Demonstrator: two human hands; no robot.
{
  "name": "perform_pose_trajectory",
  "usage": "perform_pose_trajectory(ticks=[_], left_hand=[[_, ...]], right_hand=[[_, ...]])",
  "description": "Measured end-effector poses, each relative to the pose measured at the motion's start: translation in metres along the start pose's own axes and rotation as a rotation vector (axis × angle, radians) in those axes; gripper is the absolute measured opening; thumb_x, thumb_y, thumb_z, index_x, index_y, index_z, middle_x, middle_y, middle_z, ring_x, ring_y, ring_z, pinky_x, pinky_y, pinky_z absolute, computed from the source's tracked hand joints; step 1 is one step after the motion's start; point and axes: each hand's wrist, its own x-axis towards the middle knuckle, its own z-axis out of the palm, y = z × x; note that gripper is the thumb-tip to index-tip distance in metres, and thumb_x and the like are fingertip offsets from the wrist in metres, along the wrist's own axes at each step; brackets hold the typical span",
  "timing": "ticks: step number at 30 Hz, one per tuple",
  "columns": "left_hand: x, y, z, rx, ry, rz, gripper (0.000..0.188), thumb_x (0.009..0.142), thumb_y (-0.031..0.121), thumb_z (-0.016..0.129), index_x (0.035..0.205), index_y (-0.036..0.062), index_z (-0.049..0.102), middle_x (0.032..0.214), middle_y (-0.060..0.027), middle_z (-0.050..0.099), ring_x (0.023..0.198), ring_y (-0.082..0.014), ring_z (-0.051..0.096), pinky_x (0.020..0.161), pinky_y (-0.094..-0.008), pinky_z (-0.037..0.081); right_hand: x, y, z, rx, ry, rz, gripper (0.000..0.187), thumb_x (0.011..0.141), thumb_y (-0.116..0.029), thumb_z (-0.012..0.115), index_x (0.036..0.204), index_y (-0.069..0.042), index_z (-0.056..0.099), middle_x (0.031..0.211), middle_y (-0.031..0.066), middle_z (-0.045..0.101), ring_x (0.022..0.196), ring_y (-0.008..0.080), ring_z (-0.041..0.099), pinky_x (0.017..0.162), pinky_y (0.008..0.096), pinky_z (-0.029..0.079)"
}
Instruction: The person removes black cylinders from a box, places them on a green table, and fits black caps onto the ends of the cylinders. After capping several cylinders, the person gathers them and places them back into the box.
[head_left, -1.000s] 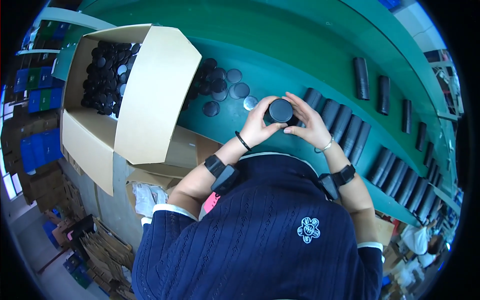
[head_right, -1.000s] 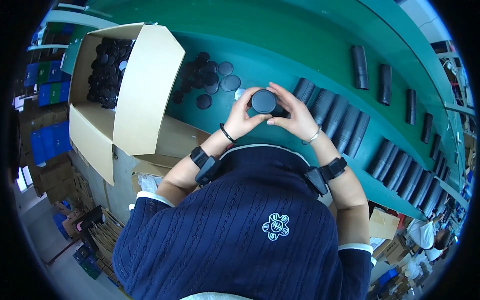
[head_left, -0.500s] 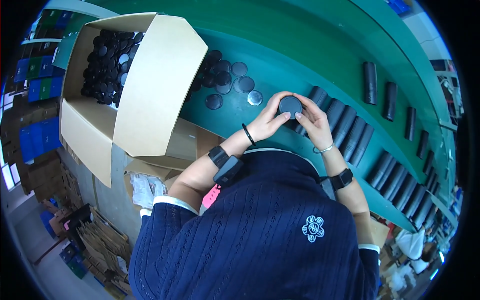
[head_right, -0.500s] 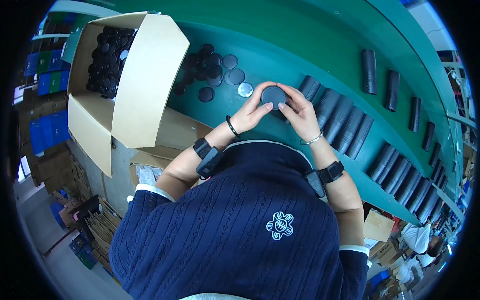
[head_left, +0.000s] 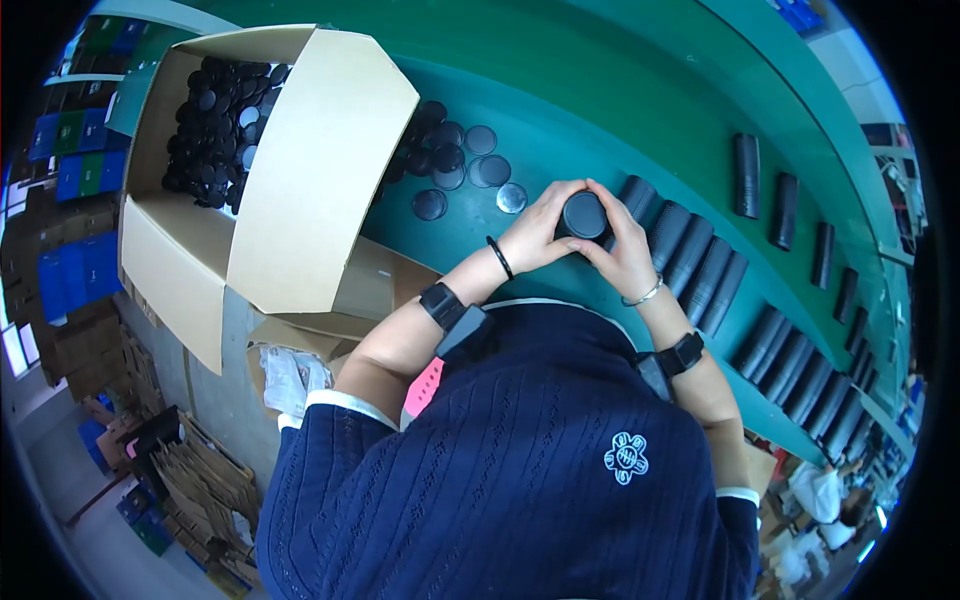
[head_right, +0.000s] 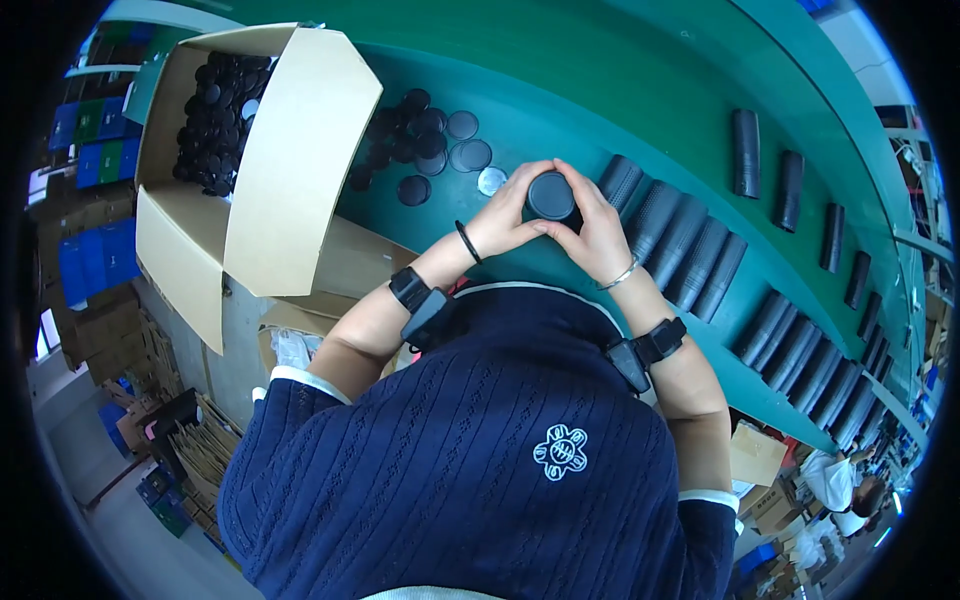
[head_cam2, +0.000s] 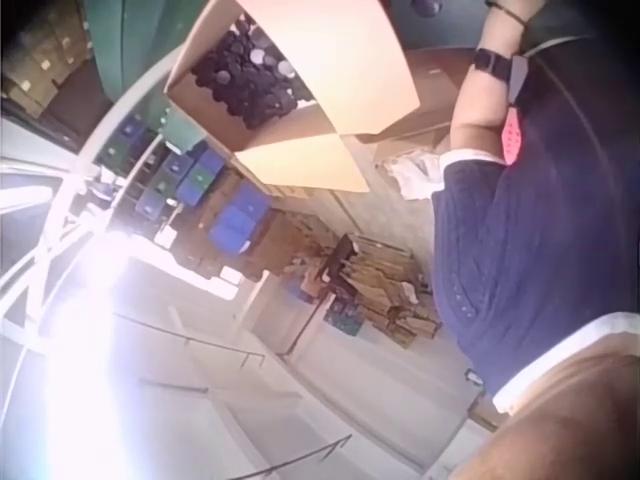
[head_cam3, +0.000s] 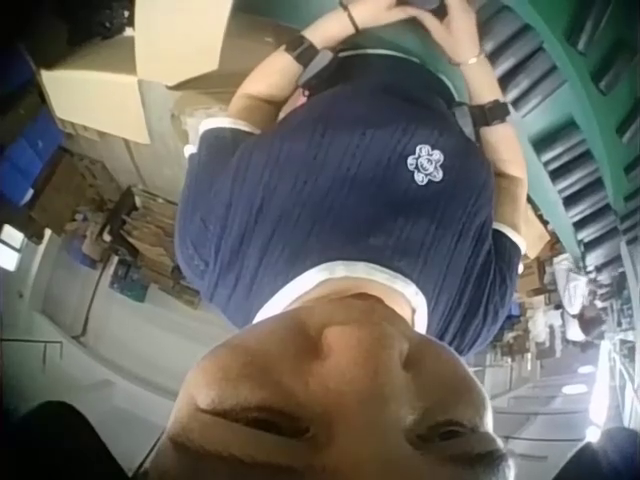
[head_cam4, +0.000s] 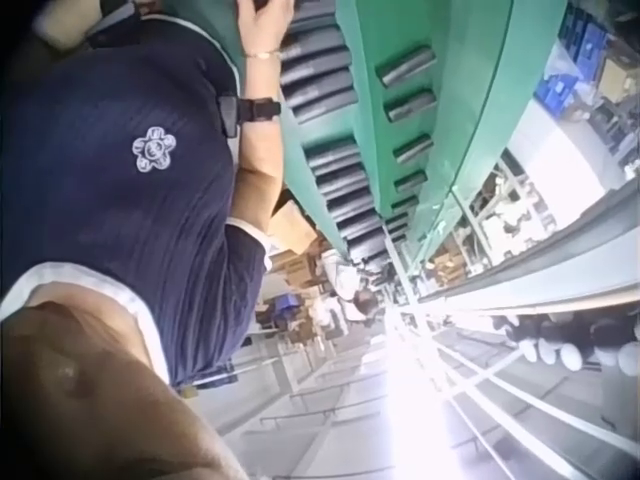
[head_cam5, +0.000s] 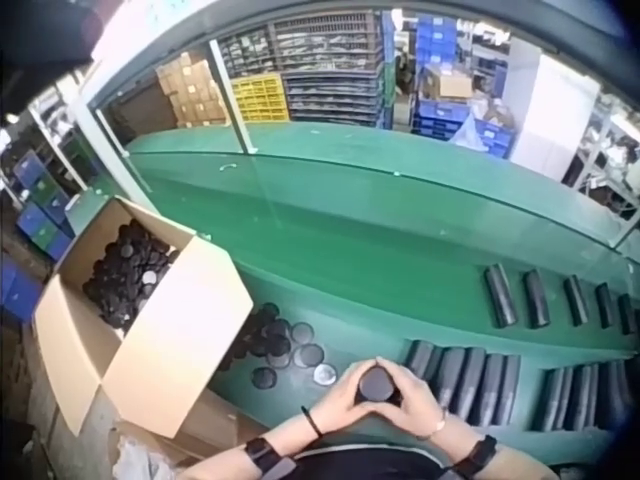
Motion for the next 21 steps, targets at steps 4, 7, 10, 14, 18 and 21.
perform_pose_trajectory(ticks=[4, 7, 10, 14, 18, 21], left_hand=[[-0.002, -0.004, 0.004, 0.036, 0.135, 0.039, 0.074, 0.074, 0.028, 0.074, 0.133, 0.0038, 0.038, 0.125, -0.0184, 0.051, 0.103, -0.0355, 0.058, 0.083, -0.0388, 0.05], [-0.006, 0.005, 0.011, -0.008, 0.213, -0.127, 0.07, 0.072, 0.023, 0.073, 0.131, 0.0047, 0.041, 0.122, -0.0173, 0.055, 0.09, -0.0316, 0.064, 0.058, -0.0305, 0.053], [-0.007, 0.009, 0.005, -0.077, 0.181, -0.2, 0.071, 0.068, 0.017, 0.076, 0.129, 0.0021, 0.042, 0.123, -0.0206, 0.053, 0.107, -0.0387, 0.055, 0.084, -0.039, 0.048], [-0.005, 0.004, -0.002, -0.068, 0.149, -0.062, 0.072, 0.068, 0.016, 0.076, 0.129, 0.0016, 0.041, 0.125, -0.0208, 0.052, 0.114, -0.0407, 0.052, 0.094, -0.0417, 0.046], [-0.003, 0.007, -0.003, -0.06, 0.119, -0.088, 0.071, 0.07, 0.016, 0.076, 0.13, 0.0018, 0.04, 0.126, -0.0204, 0.052, 0.116, -0.04, 0.051, 0.094, -0.0414, 0.046], [-0.004, 0.006, -0.003, -0.071, 0.133, -0.057, 0.07, 0.071, 0.015, 0.075, 0.13, 0.0018, 0.041, 0.126, -0.0204, 0.052, 0.116, -0.0396, 0.051, 0.093, -0.0411, 0.046]], right_hand=[[0.005, 0.0, 0.004, -0.009, 0.045, -0.039, 0.071, 0.07, -0.01, 0.075, 0.133, -0.001, 0.044, 0.129, 0.0176, 0.053, 0.118, 0.0323, 0.053, 0.098, 0.037, 0.044], [0.002, 0.0, 0.01, -0.055, 0.089, -0.008, 0.071, 0.069, -0.013, 0.077, 0.131, -0.002, 0.046, 0.126, 0.0172, 0.055, 0.116, 0.0322, 0.055, 0.096, 0.0369, 0.045], [0.008, 0.0, 0.011, -0.073, 0.12, -0.015, 0.071, 0.067, -0.013, 0.078, 0.13, -0.002, 0.048, 0.125, 0.0167, 0.057, 0.115, 0.0313, 0.057, 0.095, 0.0363, 0.046], [0.008, 0.002, 0.009, -0.006, 0.067, 0.003, 0.075, 0.067, -0.014, 0.08, 0.133, -0.002, 0.046, 0.126, 0.0155, 0.057, 0.116, 0.0259, 0.056, 0.096, 0.0342, 0.046], [0.004, 0.001, 0.006, 0.084, 0.019, 0.024, 0.08, 0.068, -0.012, 0.081, 0.137, -0.003, 0.041, 0.127, 0.0158, 0.055, 0.116, 0.0229, 0.056, 0.095, 0.0342, 0.047], [0.005, 0.002, 0.007, 0.084, 0.015, 0.009, 0.08, 0.068, -0.011, 0.081, 0.137, -0.003, 0.041, 0.128, 0.0155, 0.055, 0.116, 0.0226, 0.056, 0.095, 0.0341, 0.047]])
